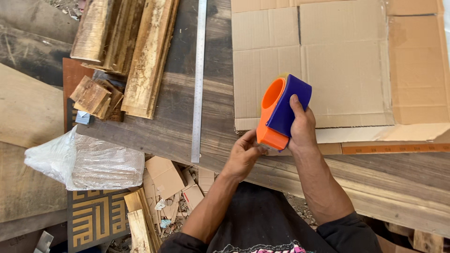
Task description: The person constructs a cardboard box by folding precut sections and then places a circular object wrapped in plastic inside it before sealing the box with adhesive tape using a tape dispenser.
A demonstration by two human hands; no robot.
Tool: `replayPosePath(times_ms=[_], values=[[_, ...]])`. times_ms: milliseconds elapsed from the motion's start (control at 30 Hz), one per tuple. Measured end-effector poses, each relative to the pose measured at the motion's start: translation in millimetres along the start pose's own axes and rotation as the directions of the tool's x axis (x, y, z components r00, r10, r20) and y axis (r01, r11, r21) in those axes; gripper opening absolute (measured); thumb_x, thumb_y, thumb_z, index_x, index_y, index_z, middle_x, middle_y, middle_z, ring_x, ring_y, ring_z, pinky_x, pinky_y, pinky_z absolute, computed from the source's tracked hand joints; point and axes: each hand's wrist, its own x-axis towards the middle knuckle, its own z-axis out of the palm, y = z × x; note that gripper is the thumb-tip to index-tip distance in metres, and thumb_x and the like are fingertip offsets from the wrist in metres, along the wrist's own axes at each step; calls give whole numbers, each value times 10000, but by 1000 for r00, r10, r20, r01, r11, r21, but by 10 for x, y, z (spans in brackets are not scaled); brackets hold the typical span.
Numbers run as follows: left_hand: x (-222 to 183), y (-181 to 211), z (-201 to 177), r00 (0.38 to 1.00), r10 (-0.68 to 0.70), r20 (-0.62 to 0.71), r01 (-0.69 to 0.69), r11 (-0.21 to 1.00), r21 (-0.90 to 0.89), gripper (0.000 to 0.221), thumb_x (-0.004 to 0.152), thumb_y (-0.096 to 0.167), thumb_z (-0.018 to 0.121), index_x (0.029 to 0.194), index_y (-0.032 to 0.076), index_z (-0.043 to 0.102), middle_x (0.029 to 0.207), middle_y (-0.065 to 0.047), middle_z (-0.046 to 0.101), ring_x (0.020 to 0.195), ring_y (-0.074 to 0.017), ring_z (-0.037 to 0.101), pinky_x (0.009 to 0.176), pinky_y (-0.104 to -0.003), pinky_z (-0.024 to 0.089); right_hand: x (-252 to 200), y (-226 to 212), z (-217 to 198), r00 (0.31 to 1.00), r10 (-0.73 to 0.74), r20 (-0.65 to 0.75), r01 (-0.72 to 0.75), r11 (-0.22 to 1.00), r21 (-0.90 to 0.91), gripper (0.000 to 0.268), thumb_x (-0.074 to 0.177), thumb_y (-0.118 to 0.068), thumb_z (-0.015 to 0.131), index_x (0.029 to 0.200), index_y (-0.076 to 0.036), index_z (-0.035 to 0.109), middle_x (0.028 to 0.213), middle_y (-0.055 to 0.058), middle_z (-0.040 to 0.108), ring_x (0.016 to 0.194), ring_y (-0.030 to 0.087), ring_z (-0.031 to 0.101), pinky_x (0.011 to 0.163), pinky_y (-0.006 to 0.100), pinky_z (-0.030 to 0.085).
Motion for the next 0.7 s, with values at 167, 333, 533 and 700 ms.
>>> replayPosePath(times_ms=[167, 333, 533, 700], values=[[-35, -264, 193, 964, -66, -257, 52, 997, -61, 388, 911, -81, 628, 1296, -41, 658, 1137, -189, 693, 1047, -249, 690, 986, -423, 583, -51, -55, -191, 994, 95, -60, -91, 994, 54, 280, 986, -334, 727, 1000, -84, 601, 807, 56, 708, 735, 177, 767, 673, 351, 651], [-75, -394, 87, 968, -29, -250, 6, 996, -94, 291, 942, 0, 621, 1228, -32, 667, 1051, -169, 721, 947, -247, 725, 843, -329, 631, 17, -28, -273, 995, 48, -87, -42, 997, 70, 269, 978, -322, 743, 996, -97, 596, 791, 61, 702, 712, 183, 758, 660, 344, 650], [-27, -474, 23, 933, 22, -358, -54, 995, -80, 115, 1043, 102, 579, 1027, 35, 670, 874, -115, 728, 784, -188, 716, 704, -264, 591, 10, 11, -188, 995, 86, -44, -83, 995, 62, 260, 989, -331, 724, 999, -108, 593, 817, 63, 714, 744, 185, 763, 684, 347, 650], [-418, -319, 45, 921, 69, -383, -78, 997, -10, 121, 1040, 118, 591, 1046, 63, 699, 906, -118, 742, 848, -219, 745, 749, -289, 598, 228, 1, -238, 999, 34, -43, -36, 998, -50, 369, 965, -423, 732, 1038, -97, 573, 823, 28, 679, 735, 133, 732, 691, 306, 632]])
